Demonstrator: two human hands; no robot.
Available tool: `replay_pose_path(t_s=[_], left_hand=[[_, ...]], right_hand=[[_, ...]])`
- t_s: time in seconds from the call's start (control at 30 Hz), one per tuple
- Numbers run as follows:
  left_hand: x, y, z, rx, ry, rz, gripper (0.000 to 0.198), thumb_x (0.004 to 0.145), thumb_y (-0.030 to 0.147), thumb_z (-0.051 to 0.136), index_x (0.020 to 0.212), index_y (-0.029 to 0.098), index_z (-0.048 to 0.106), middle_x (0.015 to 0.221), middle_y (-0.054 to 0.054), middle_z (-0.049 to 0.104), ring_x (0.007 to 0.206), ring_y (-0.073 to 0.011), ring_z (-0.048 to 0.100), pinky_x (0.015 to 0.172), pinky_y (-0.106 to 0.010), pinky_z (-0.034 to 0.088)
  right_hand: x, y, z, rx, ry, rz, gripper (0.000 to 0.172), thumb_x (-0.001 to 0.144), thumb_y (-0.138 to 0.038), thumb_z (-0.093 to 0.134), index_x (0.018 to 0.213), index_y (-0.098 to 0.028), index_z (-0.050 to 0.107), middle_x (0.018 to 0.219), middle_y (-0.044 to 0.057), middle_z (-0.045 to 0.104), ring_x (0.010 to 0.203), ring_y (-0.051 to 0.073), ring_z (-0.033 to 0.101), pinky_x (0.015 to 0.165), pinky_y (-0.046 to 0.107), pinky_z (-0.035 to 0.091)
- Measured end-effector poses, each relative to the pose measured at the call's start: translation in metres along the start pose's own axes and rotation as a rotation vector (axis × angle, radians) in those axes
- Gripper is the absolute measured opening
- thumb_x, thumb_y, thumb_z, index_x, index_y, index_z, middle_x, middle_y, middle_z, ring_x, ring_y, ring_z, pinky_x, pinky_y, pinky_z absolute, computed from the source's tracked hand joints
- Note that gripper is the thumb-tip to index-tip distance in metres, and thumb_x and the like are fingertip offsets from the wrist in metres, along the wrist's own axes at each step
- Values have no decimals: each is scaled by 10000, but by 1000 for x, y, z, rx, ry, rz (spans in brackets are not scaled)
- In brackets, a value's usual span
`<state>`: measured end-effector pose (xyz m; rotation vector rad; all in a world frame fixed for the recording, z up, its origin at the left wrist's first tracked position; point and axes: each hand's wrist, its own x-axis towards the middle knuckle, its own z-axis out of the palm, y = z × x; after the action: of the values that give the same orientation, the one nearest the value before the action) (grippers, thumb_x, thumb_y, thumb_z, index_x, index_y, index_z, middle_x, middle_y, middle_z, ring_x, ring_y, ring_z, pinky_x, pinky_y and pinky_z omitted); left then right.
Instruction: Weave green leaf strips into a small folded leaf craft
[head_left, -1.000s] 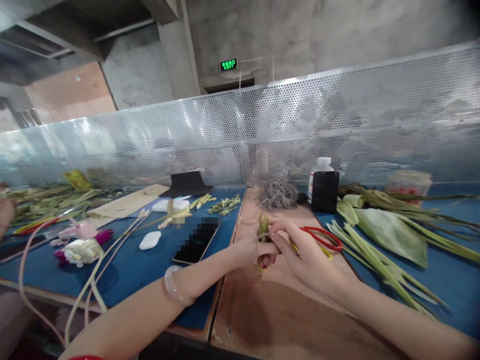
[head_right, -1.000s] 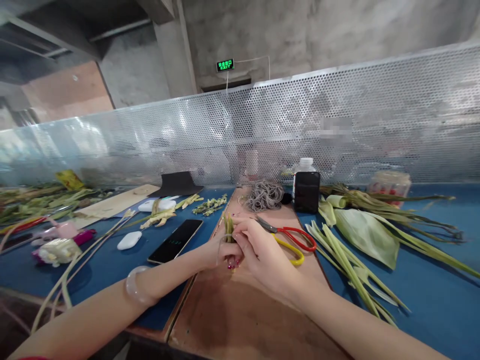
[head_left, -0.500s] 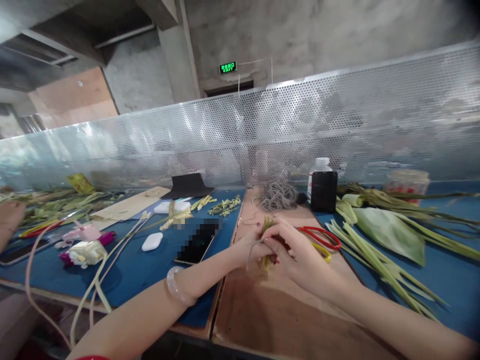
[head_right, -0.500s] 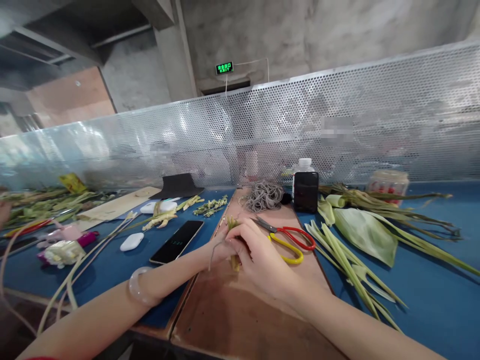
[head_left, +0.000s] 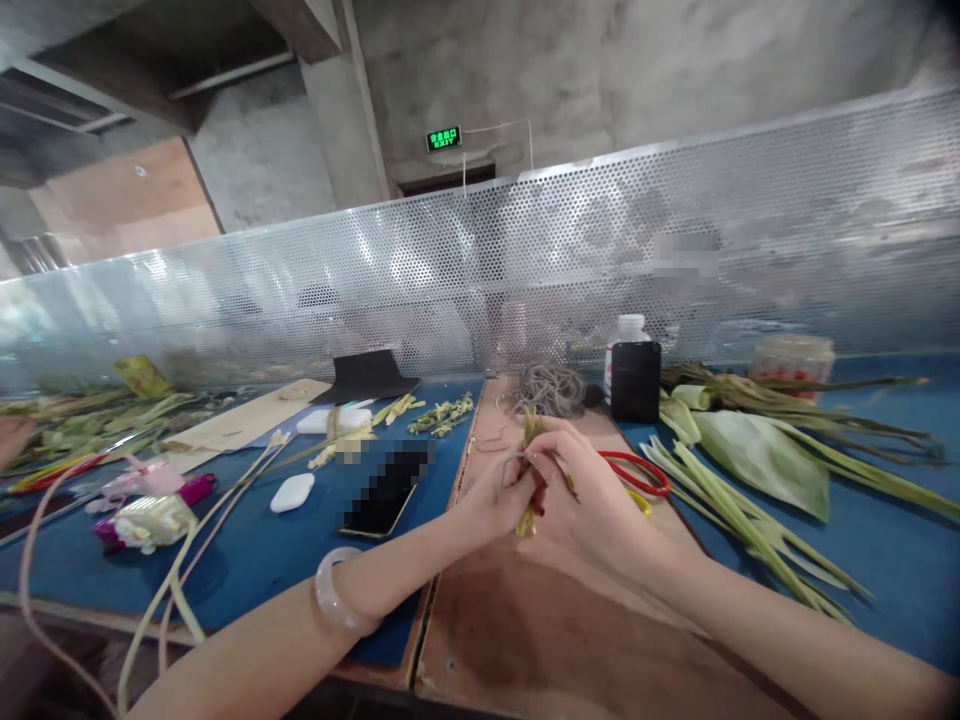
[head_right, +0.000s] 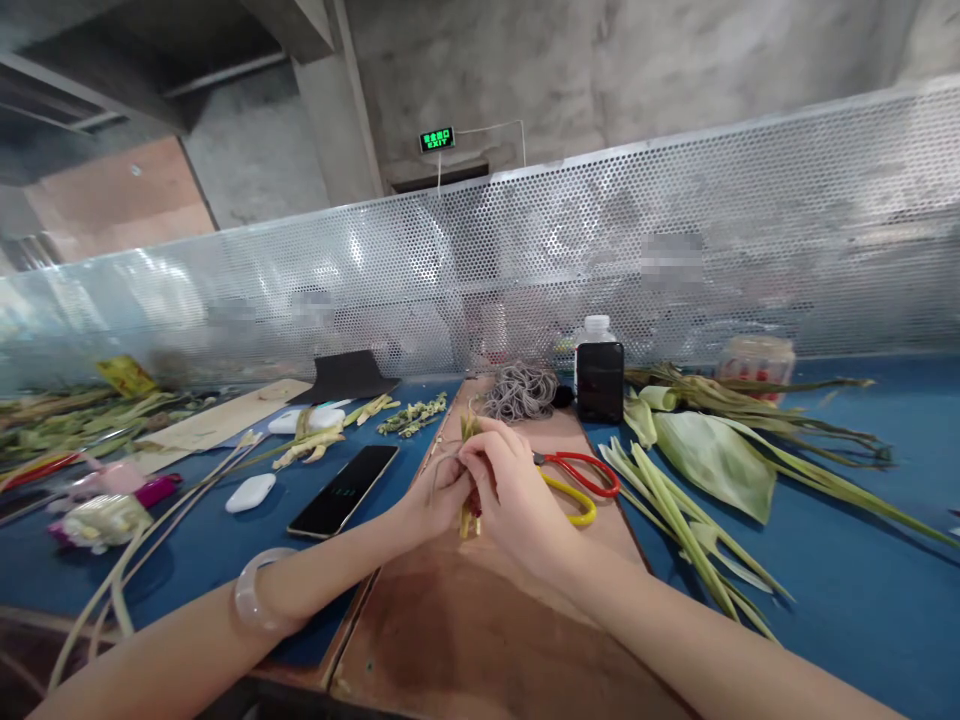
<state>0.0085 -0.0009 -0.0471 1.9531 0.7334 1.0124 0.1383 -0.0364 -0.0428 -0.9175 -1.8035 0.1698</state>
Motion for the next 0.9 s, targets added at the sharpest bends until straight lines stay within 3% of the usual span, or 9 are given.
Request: replay_pose_path(t_s=[0.13, 0.27, 0.37, 0.5, 0.6, 0.7, 0.77, 0.9], left_hand=[[2, -6, 2, -97, 71, -52, 329, 838, 475, 485, 705, 178, 432, 517, 67, 396, 426, -57, 351, 410, -187, 289], [2, -7, 2, -196, 53, -98, 342, 795, 495, 552, 731, 176, 446, 490, 91, 334, 403, -45, 287, 387, -179, 236], [2, -4, 0, -181, 15, -109, 363, 765, 488, 597, 673, 168, 452, 469, 87, 335, 406, -43, 300, 398, -185, 242], [3, 0, -2, -204, 88, -129, 434, 777, 508, 567, 566, 168, 401, 449, 77, 344, 413, -46, 337, 456, -206, 361], [4, 3, -2, -273, 92, -152, 462, 798, 520, 533, 540, 169, 378, 456, 74, 336, 442, -53, 384, 556, -242, 449], [4, 3, -1, -332, 59, -191, 425, 805, 520, 527, 603, 176, 383, 465, 85, 309, 425, -51, 366, 496, -213, 407], [4, 3, 0, -350, 58, -216, 424, 798, 523, 539, 624, 184, 354, 467, 95, 278, 392, -35, 286, 413, -177, 288], [5, 1, 0, -379, 15, -228, 450, 791, 527, 546, 619, 193, 297, 481, 101, 234, 397, -26, 171, 394, -181, 134]], right_hand=[[1, 2, -3, 86, 99, 31, 93, 901, -189, 418, 855, -201, 497, 1149, 109, 560, 1059, 218, 535, 870, 395, 444], [2, -3, -5, 168, 62, 78, 110, 913, -209, 406, 840, -207, 488, 1002, 78, 606, 899, 179, 589, 777, 341, 490], [2, -8, -7, 218, 138, 101, 104, 917, -242, 415, 874, -207, 502, 1033, 84, 608, 880, 167, 603, 765, 328, 505], [0, -6, -9, 265, 211, 79, 183, 936, -258, 381, 1079, -212, 486, 1175, 99, 573, 1036, 169, 579, 884, 358, 479], [-1, -3, -11, 155, 213, 80, 155, 928, -276, 404, 1027, -204, 499, 1032, 97, 635, 967, 188, 610, 825, 364, 498], [-2, 1, -14, 25, 240, 94, 120, 913, -279, 432, 935, -200, 520, 842, 78, 668, 774, 188, 645, 664, 325, 517], [-1, 7, -18, -55, 232, -7, 116, 907, -254, 439, 927, -204, 542, 820, 67, 670, 729, 181, 641, 636, 317, 514], [3, 20, -30, -186, 190, -428, 201, 889, -162, 457, 1058, -223, 546, 934, 70, 658, 892, 202, 612, 762, 371, 511]])
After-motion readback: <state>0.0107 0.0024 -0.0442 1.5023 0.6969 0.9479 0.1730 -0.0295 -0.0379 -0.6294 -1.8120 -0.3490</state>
